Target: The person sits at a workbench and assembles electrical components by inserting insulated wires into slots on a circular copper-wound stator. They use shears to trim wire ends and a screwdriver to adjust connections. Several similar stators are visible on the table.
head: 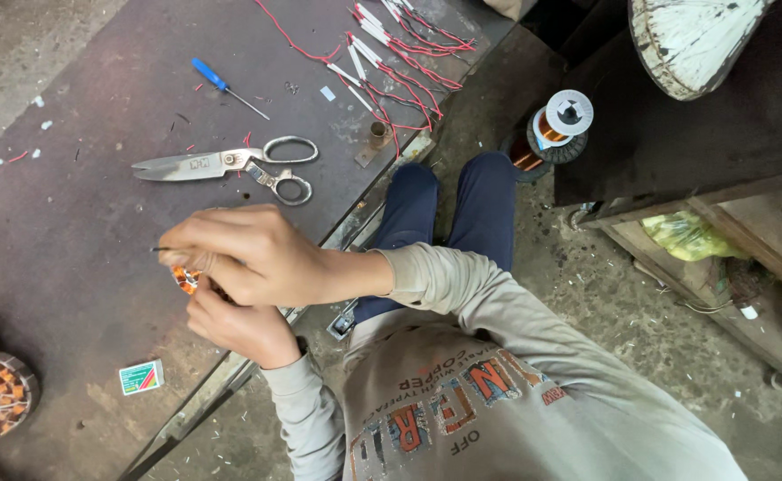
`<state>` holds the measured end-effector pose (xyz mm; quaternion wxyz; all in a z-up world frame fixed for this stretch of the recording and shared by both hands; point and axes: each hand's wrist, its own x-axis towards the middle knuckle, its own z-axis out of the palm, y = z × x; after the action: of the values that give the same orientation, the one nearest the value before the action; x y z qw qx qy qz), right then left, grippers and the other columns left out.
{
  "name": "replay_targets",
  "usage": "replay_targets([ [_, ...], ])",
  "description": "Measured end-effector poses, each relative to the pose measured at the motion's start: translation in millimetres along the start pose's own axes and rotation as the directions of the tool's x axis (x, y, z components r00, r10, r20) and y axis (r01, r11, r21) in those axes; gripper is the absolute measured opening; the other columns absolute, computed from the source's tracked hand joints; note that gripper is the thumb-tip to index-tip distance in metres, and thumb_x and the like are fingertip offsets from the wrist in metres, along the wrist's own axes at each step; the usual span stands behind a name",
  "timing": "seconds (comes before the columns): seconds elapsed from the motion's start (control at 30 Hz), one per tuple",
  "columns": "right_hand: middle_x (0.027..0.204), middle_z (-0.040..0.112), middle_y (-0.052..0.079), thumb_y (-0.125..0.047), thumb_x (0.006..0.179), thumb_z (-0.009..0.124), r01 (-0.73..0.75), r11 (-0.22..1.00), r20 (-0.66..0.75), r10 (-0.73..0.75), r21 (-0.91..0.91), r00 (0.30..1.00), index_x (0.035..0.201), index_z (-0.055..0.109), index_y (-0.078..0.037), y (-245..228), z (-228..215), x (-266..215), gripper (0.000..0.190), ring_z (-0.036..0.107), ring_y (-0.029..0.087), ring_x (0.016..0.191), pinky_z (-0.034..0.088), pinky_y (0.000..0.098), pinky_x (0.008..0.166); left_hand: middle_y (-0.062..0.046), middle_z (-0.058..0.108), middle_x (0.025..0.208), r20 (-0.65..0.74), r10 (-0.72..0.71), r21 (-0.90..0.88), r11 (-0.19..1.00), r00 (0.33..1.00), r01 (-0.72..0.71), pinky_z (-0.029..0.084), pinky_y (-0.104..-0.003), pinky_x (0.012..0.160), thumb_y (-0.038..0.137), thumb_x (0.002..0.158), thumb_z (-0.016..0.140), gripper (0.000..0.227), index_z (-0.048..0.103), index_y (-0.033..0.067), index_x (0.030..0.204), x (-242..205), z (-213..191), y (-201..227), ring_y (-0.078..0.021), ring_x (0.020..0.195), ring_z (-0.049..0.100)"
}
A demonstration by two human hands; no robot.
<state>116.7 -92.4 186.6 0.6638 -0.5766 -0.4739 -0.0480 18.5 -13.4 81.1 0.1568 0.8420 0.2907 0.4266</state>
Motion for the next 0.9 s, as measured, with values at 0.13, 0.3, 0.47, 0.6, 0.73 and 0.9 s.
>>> replay_targets([
  [0.13,0.097,0.073,0.006,0.000,0.100,0.061,0.038,0.999,0.012,-0.038,0.004,0.999,0.116,0.065,-0.005,-6,4,0,0.017,0.076,0.018,0.087,0.060,0.0277,0.076,-0.015,0.067,0.097,-0.001,-0.053,-0.060,0.997,0.999,0.052,0.043,-0.048,0.080,0.018,0.102,0.074,0.020,0.067,0.0020,0.113,-5,7,-8,-0.0360,0.092,0.061],
  [0.3,0.095,0.073,0.004,0.001,0.101,0.061,0.039,0.999,0.015,-0.039,0.021,0.999,0.117,0.064,-0.006,-12,8,4,0.017,0.077,0.017,0.087,0.060,0.0266,0.075,-0.014,0.064,0.089,0.022,-0.022,0.127,0.992,1.000,0.019,0.042,-0.048,0.077,0.018,0.104,0.073,0.016,0.065,0.0044,0.103,-1,12,-15,-0.0352,0.087,0.061],
  [0.47,0.098,0.073,0.007,-0.001,0.097,0.065,0.080,0.995,0.013,-0.079,-0.062,0.997,0.113,0.065,-0.004,-14,9,7,0.016,0.075,0.020,0.084,0.058,0.0288,0.073,-0.019,0.063,0.106,-0.034,-0.056,-0.083,0.995,0.998,0.053,0.047,-0.047,0.080,0.017,0.101,0.073,0.028,0.065,-0.0030,0.119,-3,14,-14,-0.0358,0.100,0.062],
  [0.6,0.103,0.073,0.007,0.002,0.100,0.060,0.045,0.999,0.004,-0.045,-0.001,0.999,0.115,0.065,-0.003,-18,7,11,0.017,0.077,0.018,0.087,0.062,0.0268,0.075,-0.021,0.058,0.116,-0.096,-0.114,-0.170,0.981,0.989,0.097,0.052,-0.044,0.089,0.017,0.101,0.075,0.027,0.064,-0.0030,0.117,-4,7,-17,-0.0355,0.107,0.062],
  [0.73,0.103,0.074,0.009,0.005,0.099,0.058,0.053,0.996,0.010,-0.052,-0.070,0.999,0.114,0.067,-0.002,-20,7,14,0.019,0.077,0.018,0.086,0.062,0.0279,0.076,-0.018,0.064,0.119,-0.142,-0.056,-0.113,0.993,0.988,0.040,0.051,-0.046,0.092,0.016,0.095,0.078,0.032,0.068,-0.0017,0.120,-6,19,-27,-0.0370,0.108,0.063],
  [0.9,0.099,0.073,0.006,-0.005,0.113,0.061,0.005,1.000,0.111,-0.004,-0.016,0.994,0.116,0.066,0.000,-18,8,17,0.007,0.078,0.013,0.082,0.062,0.0242,0.071,-0.015,0.064,0.119,-0.126,-0.145,-0.061,0.989,0.981,0.138,0.053,-0.044,0.092,0.010,0.097,0.070,0.022,0.067,0.0020,0.117,-19,22,-38,-0.0346,0.107,0.065],
])
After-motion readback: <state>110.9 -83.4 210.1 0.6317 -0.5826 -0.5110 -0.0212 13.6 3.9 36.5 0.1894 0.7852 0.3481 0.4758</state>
